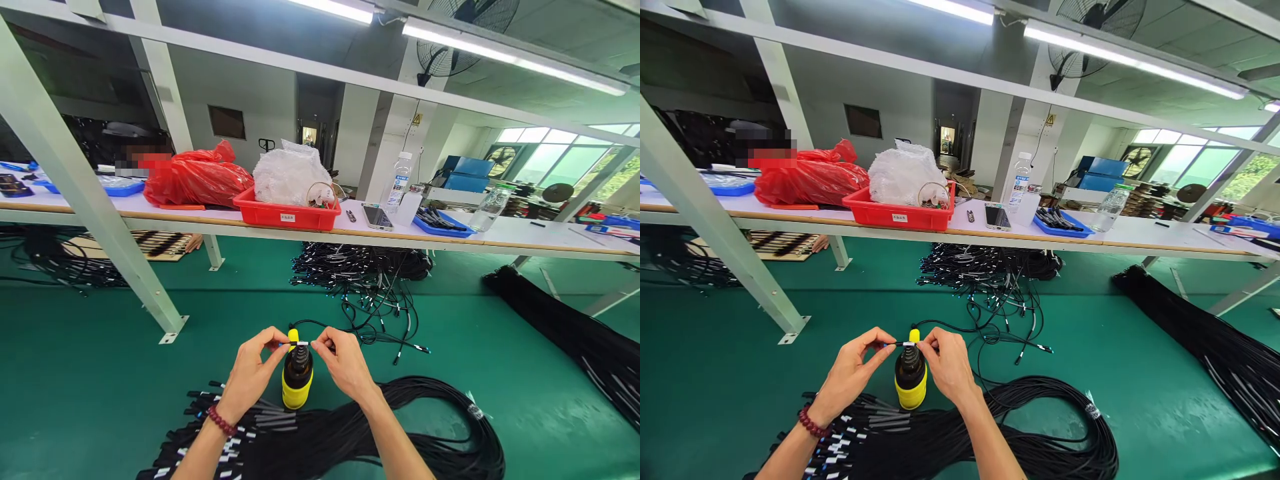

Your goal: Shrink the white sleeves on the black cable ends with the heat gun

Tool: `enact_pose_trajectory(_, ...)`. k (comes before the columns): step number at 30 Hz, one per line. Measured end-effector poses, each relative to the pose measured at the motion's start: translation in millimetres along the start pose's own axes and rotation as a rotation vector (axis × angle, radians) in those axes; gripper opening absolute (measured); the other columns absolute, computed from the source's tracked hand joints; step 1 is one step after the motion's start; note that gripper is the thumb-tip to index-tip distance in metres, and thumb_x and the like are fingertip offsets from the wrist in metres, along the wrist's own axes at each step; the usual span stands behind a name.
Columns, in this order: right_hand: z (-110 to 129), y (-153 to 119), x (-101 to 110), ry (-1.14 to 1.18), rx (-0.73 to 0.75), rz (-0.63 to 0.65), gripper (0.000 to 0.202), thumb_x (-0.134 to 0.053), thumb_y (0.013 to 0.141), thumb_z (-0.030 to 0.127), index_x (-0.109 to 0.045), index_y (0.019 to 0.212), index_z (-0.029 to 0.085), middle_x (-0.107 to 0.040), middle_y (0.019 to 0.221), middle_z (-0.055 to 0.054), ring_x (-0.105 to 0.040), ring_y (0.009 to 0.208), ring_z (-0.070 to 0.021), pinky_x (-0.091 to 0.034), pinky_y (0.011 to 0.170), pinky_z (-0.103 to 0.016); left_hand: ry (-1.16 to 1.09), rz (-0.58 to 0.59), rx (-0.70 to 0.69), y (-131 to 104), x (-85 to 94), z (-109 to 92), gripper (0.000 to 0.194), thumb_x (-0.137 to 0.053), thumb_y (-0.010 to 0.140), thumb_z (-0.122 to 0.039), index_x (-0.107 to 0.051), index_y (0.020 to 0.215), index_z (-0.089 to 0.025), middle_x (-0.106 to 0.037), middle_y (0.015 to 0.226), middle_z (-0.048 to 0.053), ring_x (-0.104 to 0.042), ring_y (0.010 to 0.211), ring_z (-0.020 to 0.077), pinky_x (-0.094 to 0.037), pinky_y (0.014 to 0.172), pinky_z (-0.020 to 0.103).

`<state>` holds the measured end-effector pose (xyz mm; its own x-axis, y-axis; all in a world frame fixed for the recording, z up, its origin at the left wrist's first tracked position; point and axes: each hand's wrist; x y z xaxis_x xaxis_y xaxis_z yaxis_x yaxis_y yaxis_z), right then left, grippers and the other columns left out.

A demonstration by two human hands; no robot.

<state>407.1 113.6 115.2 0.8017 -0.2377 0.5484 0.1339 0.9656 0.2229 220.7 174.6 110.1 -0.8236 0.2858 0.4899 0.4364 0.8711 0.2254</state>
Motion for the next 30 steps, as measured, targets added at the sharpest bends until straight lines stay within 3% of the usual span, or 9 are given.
enact_pose_trajectory(3, -1.5, 0.5, 0.2, 0.023, 0.010, -0.008, 0.020, -0.058, 0.090, 0.025, -0.059, 0.071, 0.017, -0.054, 0.060, 0.004, -0.046, 0.056, -0.0107, -0.029, 0.052, -0.022, 0.014, -0.011, 0.019, -0.8, 0.9, -2.0, 0.023, -0.054, 0.086, -0.044, -0.061, 0.090, -0.022, -0.065, 0.087, 0.001, -0.058, 0.082, 0.0178, -0.045, 0.078, 0.028)
enact_pose_trajectory(6, -0.4, -0.2, 1.8, 0.036, 0.027, 0.006, 0.020, -0.058, 0.090, 0.024, -0.058, 0.071, 0.017, -0.055, 0.061, 0.004, -0.047, 0.056, -0.0104, -0.030, 0.052, -0.021, 0.051, 0.000, 0.060, -3.4, 3.0, -4.7, 0.032, -0.048, 0.090, -0.050, -0.058, 0.104, -0.023, -0.065, 0.087, 0.000, -0.059, 0.078, 0.0182, -0.044, 0.071, 0.028)
enact_pose_trajectory(10, 3.1, -3.2, 4.9, 0.021, 0.059, 0.032, 0.019, -0.056, 0.092, 0.025, -0.058, 0.074, 0.018, -0.056, 0.063, 0.004, -0.048, 0.058, -0.0110, -0.032, 0.054, -0.021, 0.116, 0.047, 0.071, -6.0, 4.6, -6.3, 0.045, -0.035, 0.095, -0.055, -0.052, 0.069, -0.022, -0.055, 0.063, -0.003, -0.053, 0.063, 0.0170, -0.037, 0.064, 0.028)
enact_pose_trajectory(12, 3.9, -5.0, 6.6, -0.005, 0.074, 0.046, 0.019, -0.054, 0.093, 0.025, -0.059, 0.076, 0.018, -0.058, 0.067, 0.003, -0.049, 0.061, -0.0121, -0.032, 0.056, -0.022, 0.135, 0.055, 0.067, -5.9, 4.2, -6.2, 0.048, -0.033, 0.095, -0.055, -0.045, 0.062, -0.022, -0.051, 0.060, -0.003, -0.049, 0.060, 0.0163, -0.035, 0.064, 0.028)
enact_pose_trajectory(17, 1.4, -8.2, 9.3, -0.085, 0.098, 0.064, 0.023, -0.051, 0.096, 0.024, -0.062, 0.076, 0.018, -0.061, 0.073, 0.001, -0.051, 0.070, -0.0149, -0.032, 0.065, -0.026, 0.143, 0.063, 0.052, -5.5, 2.9, -6.1, 0.045, -0.033, 0.095, -0.055, -0.045, 0.067, -0.022, -0.048, 0.061, -0.004, -0.045, 0.059, 0.0153, -0.033, 0.061, 0.027)
enact_pose_trajectory(26, -0.4, -5.0, 5.7, -0.075, 0.073, 0.033, 0.016, -0.057, 0.093, 0.020, -0.065, 0.079, 0.017, -0.063, 0.074, 0.000, -0.054, 0.071, -0.0143, -0.036, 0.063, -0.024, 0.136, 0.051, 0.032, -7.7, 6.0, -8.5, 0.037, -0.037, 0.094, -0.053, -0.055, 0.085, -0.023, -0.053, 0.071, -0.003, -0.048, 0.065, 0.0163, -0.036, 0.062, 0.026)
enact_pose_trajectory(30, 0.5, -4.5, 5.1, -0.064, 0.083, 0.047, 0.016, -0.057, 0.092, 0.020, -0.065, 0.079, 0.018, -0.063, 0.074, 0.001, -0.055, 0.071, -0.0141, -0.036, 0.062, -0.024, 0.160, 0.068, 0.058, -4.6, 6.0, -8.0, 0.042, -0.034, 0.094, -0.055, -0.053, 0.075, -0.022, -0.052, 0.065, -0.003, -0.048, 0.062, 0.0168, -0.035, 0.061, 0.027)
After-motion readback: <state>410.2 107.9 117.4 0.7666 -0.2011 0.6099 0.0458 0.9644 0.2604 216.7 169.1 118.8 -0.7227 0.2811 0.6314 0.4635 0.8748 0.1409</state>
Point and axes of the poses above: each hand's wrist, its own y-axis towards the middle knuckle, its own x-axis out of the back of the hand, z = x × y
